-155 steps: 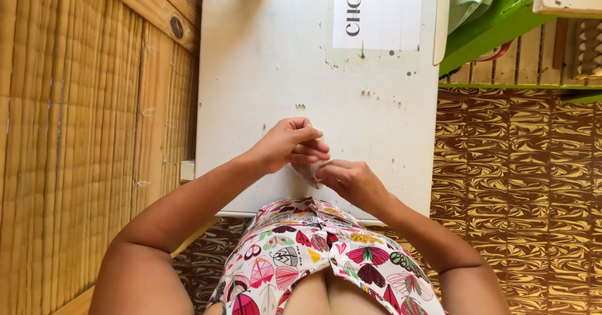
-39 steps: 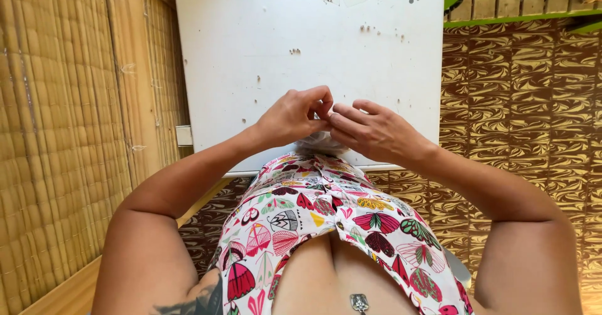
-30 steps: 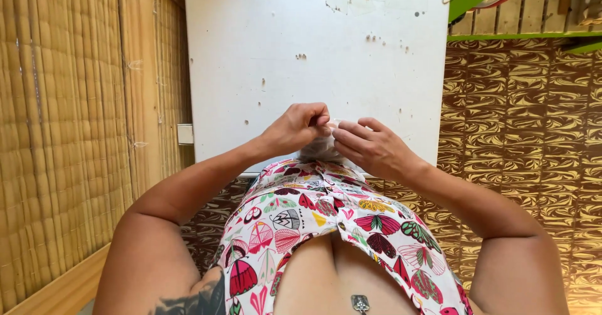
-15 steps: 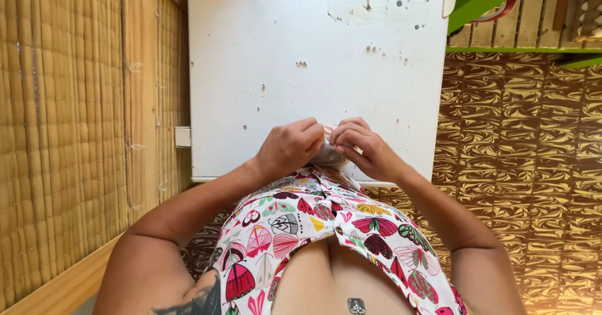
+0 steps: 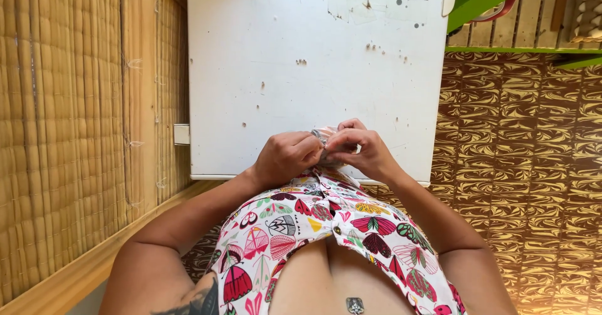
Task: The person transfers eggs from a carton into a plastic bag and ties the bag closed.
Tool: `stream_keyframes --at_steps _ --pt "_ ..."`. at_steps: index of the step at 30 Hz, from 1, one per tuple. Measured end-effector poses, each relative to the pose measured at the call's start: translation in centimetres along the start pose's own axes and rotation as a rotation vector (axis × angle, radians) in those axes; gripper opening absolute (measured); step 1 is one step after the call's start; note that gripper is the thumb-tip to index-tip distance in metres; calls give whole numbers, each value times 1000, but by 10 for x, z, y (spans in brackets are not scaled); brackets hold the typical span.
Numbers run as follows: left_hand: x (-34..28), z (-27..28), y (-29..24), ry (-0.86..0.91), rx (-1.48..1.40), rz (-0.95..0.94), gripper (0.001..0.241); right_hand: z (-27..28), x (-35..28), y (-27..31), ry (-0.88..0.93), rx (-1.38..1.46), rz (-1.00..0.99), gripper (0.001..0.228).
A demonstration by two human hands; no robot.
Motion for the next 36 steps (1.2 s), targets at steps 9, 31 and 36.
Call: stream_keyframes --at_steps 9,31,36 --pt "6 17 -13 -244 155 -33 18 -7 -11 20 -446 -243 35 12" --pt "-14 -14 16 -475 -34 161 35 -21 -9 6 -616 -494 86 18" --pt "-7 8 -6 -510 151 -18 35 -20 -3 7 -671 -428 90 19"
Point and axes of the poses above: each hand's wrist, its own x-axis towards the middle knuckle, its own z-axis out of the back of the hand, y = z × x, the point moved 6 cm from there along x, towards the middle knuckle, and after that the axes turned 12 degrees about y, right-handed, at the moved point
